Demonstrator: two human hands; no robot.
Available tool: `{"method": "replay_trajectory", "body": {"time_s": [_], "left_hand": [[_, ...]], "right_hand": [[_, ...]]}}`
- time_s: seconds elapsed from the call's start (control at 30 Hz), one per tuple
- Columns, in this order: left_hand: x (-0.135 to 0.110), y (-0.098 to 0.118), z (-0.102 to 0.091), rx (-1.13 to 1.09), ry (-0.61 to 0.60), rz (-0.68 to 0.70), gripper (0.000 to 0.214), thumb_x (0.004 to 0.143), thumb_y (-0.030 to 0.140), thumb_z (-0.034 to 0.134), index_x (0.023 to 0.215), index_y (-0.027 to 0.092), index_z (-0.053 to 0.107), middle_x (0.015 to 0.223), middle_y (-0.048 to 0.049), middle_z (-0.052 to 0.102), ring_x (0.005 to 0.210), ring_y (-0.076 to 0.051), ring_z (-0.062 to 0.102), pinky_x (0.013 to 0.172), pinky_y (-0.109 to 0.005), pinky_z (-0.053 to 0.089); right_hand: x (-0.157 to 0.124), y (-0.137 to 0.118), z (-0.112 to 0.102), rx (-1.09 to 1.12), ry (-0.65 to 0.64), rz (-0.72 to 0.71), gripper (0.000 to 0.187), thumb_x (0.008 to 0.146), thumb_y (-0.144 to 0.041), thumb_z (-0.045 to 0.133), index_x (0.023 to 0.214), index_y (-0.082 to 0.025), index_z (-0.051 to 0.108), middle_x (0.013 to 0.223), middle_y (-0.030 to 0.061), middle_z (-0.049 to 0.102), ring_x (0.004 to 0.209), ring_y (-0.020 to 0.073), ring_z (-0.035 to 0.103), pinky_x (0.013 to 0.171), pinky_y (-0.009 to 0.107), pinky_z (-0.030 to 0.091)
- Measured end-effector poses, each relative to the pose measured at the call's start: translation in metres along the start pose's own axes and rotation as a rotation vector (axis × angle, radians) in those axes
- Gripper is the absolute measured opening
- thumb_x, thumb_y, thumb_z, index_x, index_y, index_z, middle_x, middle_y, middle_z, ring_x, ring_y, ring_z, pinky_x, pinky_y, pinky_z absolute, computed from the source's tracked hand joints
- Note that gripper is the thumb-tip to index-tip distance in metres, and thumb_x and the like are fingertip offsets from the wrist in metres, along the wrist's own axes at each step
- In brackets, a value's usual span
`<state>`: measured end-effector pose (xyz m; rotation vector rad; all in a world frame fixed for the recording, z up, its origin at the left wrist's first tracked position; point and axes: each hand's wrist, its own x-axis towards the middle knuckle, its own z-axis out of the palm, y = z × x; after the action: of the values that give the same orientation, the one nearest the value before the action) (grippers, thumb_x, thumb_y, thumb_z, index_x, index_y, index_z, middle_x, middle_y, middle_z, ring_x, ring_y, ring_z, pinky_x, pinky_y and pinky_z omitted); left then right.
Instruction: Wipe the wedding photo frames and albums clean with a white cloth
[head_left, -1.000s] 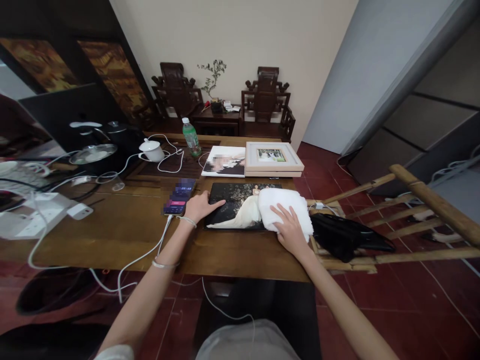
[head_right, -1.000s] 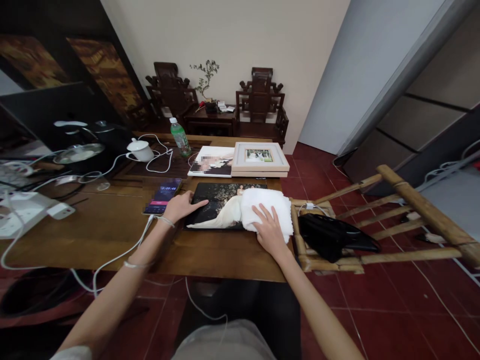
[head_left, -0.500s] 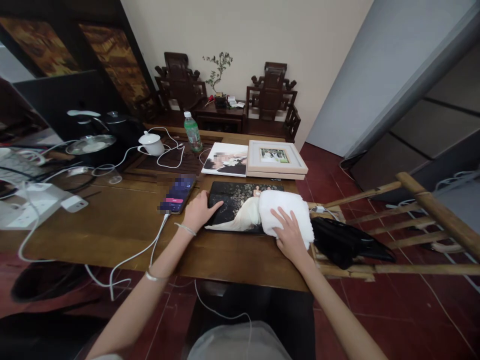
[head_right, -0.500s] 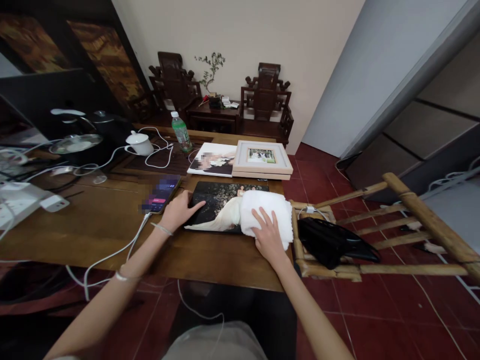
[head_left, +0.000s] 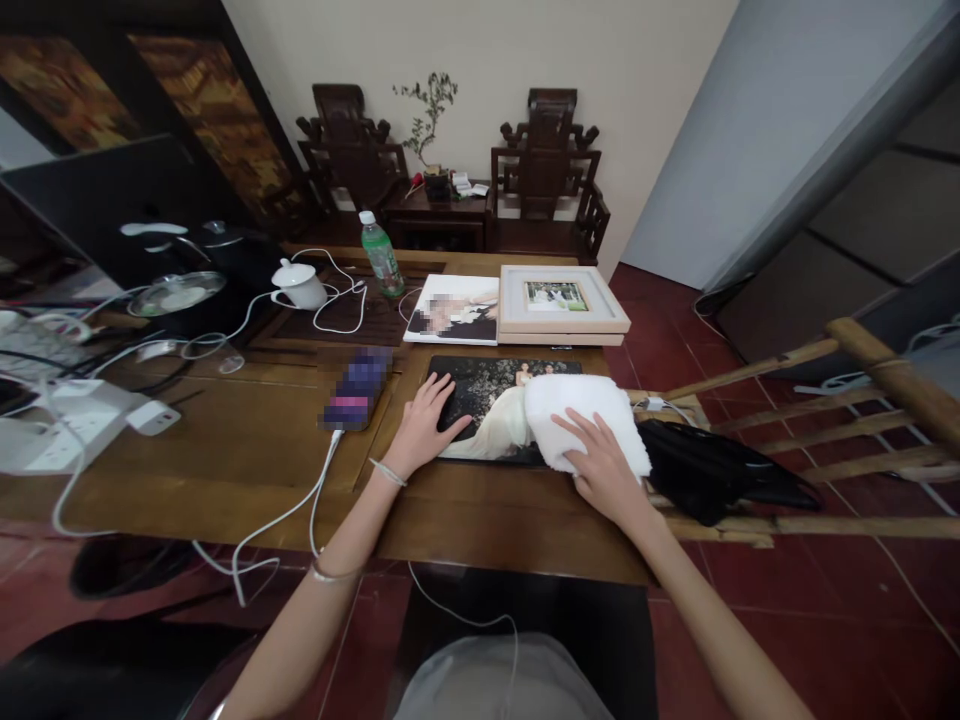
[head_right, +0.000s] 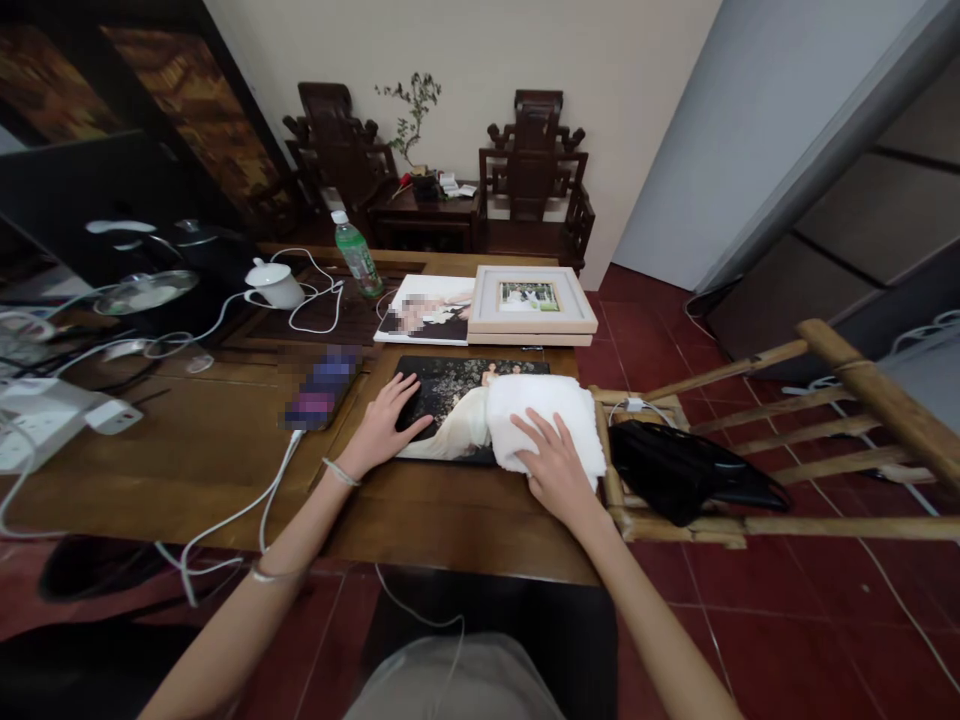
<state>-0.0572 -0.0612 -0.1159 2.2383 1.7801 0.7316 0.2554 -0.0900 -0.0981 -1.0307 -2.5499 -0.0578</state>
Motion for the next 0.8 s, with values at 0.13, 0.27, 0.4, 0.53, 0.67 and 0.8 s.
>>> {"method": "replay_trajectory", "body": {"time_s": [0.13,0.27,0.4,0.53,0.67,0.8], "left_hand": [[0.0,0.0,-0.001,-0.003,-0.023,0.002,0.058,0.089,0.049,0.052,0.14,0.023,0.039,0.15,-0.0137,0.036,0.142,-0.031,0.023,0.103,-0.062,0.033],[-0.001,-0.003,-0.004,-0.03,-0.047,0.002,0.057,0.091,0.048,0.049,0.141,0.022,0.037,0.151,-0.0127,0.035,0.143,-0.03,0.022,0.104,-0.062,0.031],[-0.002,-0.007,-0.003,-0.062,-0.062,0.001,0.054,0.093,0.047,0.045,0.142,0.024,0.037,0.151,-0.0122,0.034,0.143,-0.029,0.022,0.105,-0.061,0.03],[-0.002,-0.008,-0.001,-0.071,-0.043,0.002,0.049,0.096,0.042,0.039,0.142,0.024,0.038,0.151,-0.0109,0.035,0.143,-0.026,0.022,0.106,-0.057,0.03],[-0.002,-0.007,0.0,-0.076,-0.042,-0.015,0.045,0.098,0.037,0.033,0.141,0.025,0.039,0.151,-0.0097,0.036,0.143,-0.026,0.023,0.105,-0.059,0.031],[-0.002,-0.006,-0.001,-0.071,-0.035,-0.015,0.045,0.097,0.036,0.034,0.14,0.024,0.039,0.151,-0.0097,0.036,0.143,-0.027,0.023,0.105,-0.06,0.031]], "right_hand": [[0.027,0.023,-0.003,-0.005,-0.094,0.006,0.046,0.062,0.005,0.044,0.097,-0.015,0.066,0.141,0.0145,0.048,0.136,0.0346,0.033,0.108,0.062,0.027],[0.066,0.049,0.006,-0.002,-0.128,0.043,0.057,0.061,0.006,0.045,0.111,-0.016,0.064,0.138,0.0151,0.051,0.133,0.0345,0.039,0.106,0.061,0.03],[0.085,0.058,0.017,-0.008,-0.112,0.082,0.058,0.063,0.007,0.043,0.113,-0.016,0.063,0.139,0.0155,0.05,0.133,0.0339,0.038,0.106,0.063,0.028],[0.067,0.044,0.015,0.004,-0.074,0.053,0.055,0.063,0.008,0.041,0.106,-0.016,0.066,0.139,0.0151,0.051,0.136,0.0324,0.035,0.107,0.065,0.025],[0.026,0.014,0.005,-0.01,-0.051,-0.025,0.049,0.062,0.009,0.04,0.093,-0.017,0.068,0.14,0.0138,0.05,0.138,0.032,0.031,0.108,0.066,0.025],[-0.005,-0.009,-0.005,0.002,-0.062,-0.069,0.045,0.061,0.009,0.04,0.086,-0.017,0.067,0.143,0.0124,0.046,0.139,0.0326,0.027,0.108,0.066,0.024]]}}
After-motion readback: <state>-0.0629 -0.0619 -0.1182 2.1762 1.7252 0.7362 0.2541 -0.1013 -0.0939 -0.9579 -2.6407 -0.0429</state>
